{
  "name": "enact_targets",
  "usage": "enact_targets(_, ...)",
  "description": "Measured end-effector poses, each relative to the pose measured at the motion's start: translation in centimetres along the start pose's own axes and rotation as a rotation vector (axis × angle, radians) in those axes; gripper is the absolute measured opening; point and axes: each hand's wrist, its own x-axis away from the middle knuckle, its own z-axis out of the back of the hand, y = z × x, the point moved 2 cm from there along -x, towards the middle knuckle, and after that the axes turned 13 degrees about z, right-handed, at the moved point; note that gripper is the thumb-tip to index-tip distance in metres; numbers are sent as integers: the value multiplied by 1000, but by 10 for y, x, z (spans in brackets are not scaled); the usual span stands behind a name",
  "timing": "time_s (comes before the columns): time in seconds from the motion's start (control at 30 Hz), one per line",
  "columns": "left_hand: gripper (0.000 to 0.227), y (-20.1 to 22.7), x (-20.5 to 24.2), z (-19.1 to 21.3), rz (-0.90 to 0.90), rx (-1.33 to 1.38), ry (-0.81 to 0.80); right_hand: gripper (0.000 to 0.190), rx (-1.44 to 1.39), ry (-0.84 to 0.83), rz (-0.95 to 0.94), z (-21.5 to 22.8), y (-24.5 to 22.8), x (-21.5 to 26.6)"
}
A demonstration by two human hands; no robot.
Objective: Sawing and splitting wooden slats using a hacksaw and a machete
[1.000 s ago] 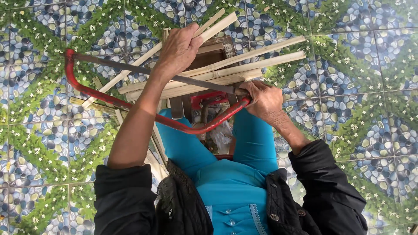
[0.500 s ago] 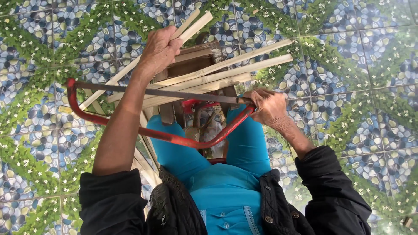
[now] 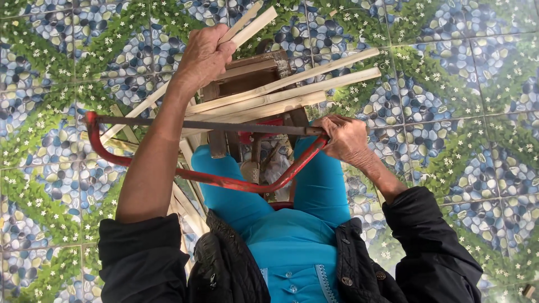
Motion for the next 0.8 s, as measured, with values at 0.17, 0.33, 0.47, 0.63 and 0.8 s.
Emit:
enact_targets(0.17,11,-1,2,8,9,-27,35,8,83,-83,-36,5,38,11)
enact_targets(0.33,10,0,-2,1,24,-10,20,15,174,-238,-94,0,72,22)
enact_targets(0.47,14,-15,-17,-12,3,-97,50,17,82,-231,-81,-6,84,23)
enact_targets(0.63,15,-41,-37,-31,4,-189,85,5,29,-239,-85,-21,93,28)
enact_targets(0.8,5,-40,-36,-37,216,-150,-11,16,-38,-234,-73,-30,90,32)
